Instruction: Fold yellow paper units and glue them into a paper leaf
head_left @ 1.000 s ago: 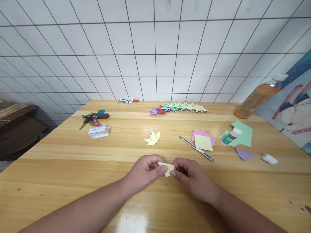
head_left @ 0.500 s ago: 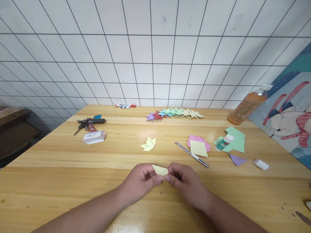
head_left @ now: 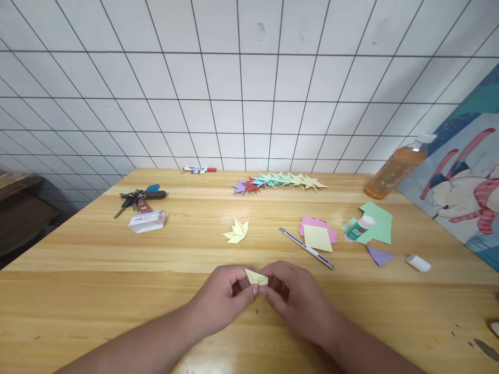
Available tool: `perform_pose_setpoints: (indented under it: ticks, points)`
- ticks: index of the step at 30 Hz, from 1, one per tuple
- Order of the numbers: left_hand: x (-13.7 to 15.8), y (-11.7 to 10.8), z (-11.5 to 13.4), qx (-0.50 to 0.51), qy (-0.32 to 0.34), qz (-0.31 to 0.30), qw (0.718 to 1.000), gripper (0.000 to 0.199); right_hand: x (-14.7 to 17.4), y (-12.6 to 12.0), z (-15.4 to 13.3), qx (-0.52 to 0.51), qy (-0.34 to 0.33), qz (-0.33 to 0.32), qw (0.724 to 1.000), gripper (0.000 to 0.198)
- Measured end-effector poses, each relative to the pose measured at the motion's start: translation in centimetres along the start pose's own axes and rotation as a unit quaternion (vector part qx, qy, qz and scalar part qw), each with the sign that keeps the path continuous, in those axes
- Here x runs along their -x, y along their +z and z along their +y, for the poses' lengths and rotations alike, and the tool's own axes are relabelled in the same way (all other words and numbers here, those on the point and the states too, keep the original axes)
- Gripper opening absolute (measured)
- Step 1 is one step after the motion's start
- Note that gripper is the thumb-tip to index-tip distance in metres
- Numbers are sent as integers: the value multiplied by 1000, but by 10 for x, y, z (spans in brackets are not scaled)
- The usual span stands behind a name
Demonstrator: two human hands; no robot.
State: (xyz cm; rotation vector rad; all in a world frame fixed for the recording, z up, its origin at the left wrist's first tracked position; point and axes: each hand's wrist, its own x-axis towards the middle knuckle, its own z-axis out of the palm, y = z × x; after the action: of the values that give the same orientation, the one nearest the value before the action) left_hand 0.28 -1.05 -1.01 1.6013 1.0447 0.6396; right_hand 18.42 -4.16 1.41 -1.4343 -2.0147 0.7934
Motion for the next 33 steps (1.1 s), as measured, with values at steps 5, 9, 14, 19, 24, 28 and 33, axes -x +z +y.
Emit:
perform_pose_setpoints:
  ticks: [5,9,14,19,24,28,33]
  points:
    - [1,0,1,-112,-3,-13,994,27,1,-2,0,-16,-15,5,1000,26]
    - [4,0,8,-193,71,-50,977,21,2,0,-1,-59,-2,-21,998,16]
    - [6,1,17,-247,124,-54,960,25,3,3,3,-113,10,-50,992,12]
    - [5,-1,15,-223,108,-34,968,21,1,1,5,-106,15,-43,993,23]
    - [3,-3,12,-185,66,0,980,16,0,-2,5,-69,26,-38,997,25]
    - [2,-3,12,-113,34,17,993,17,1,-2,4,-28,36,-32,998,13]
    - [-1,-2,10,-15,10,29,999,15,0,-1,3,-26,47,-28,998,9]
